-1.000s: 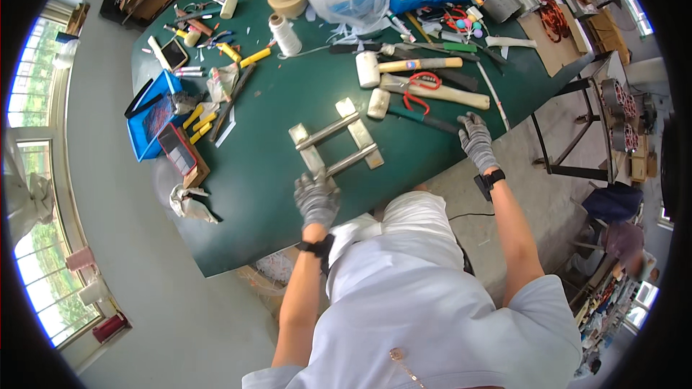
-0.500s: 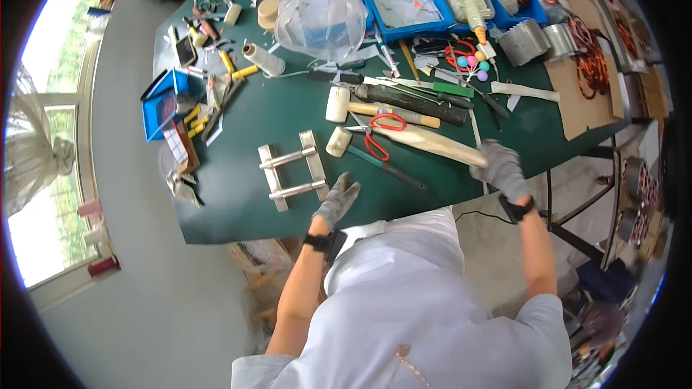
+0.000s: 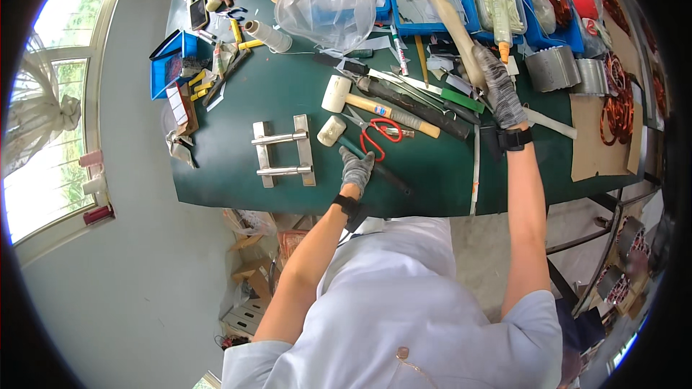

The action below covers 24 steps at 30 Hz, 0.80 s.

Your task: Adjusting and shaping copper coils inside a motor stator using a rubber mallet and a punch tool.

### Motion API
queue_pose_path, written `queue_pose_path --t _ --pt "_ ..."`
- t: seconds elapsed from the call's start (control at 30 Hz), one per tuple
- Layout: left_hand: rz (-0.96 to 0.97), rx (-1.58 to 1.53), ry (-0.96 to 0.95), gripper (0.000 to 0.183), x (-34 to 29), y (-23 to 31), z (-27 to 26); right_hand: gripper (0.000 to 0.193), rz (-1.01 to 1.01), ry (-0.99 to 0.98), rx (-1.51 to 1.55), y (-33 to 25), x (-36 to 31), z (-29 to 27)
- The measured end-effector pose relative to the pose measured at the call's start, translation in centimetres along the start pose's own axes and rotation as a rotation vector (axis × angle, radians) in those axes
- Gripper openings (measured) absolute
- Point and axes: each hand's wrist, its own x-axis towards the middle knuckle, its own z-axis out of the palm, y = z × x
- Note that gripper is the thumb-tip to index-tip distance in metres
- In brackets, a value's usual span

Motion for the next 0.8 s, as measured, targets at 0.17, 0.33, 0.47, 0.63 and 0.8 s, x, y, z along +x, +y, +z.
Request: queue_pose_path --t 0.17,0.33,0.47,0.63,0.8 --pt "-0.059 -0.055 -0.039 0.091 -0.9 0.1 -0.5 0.024 -0.619 0.267 -0.989 9.2 -3.9 3.9" --pt "-0.081 -0.006 -0.005 0.090 -1.6 1.1 -0.3 0.025 -0.774 0.062 -1.689 16.8 -5.8 5.8" --pt "-0.106 -0.010 0.009 0.087 -1.6 1.0 0.3 0.021 -0.408 -0.083 -1.777 16.0 -5.0 7.4" --pt "-0.072 0.004 0.071 0.084 -1.7 1.5 0.5 0.030 -0.344 -0.146 -1.371 12.9 -5.5 6.4" --pt "-0.043 0.014 0.054 0.084 -1.0 0.6 1.3 0.028 -0.321 -0.209 -0.894 10.9 -10.3 2.4"
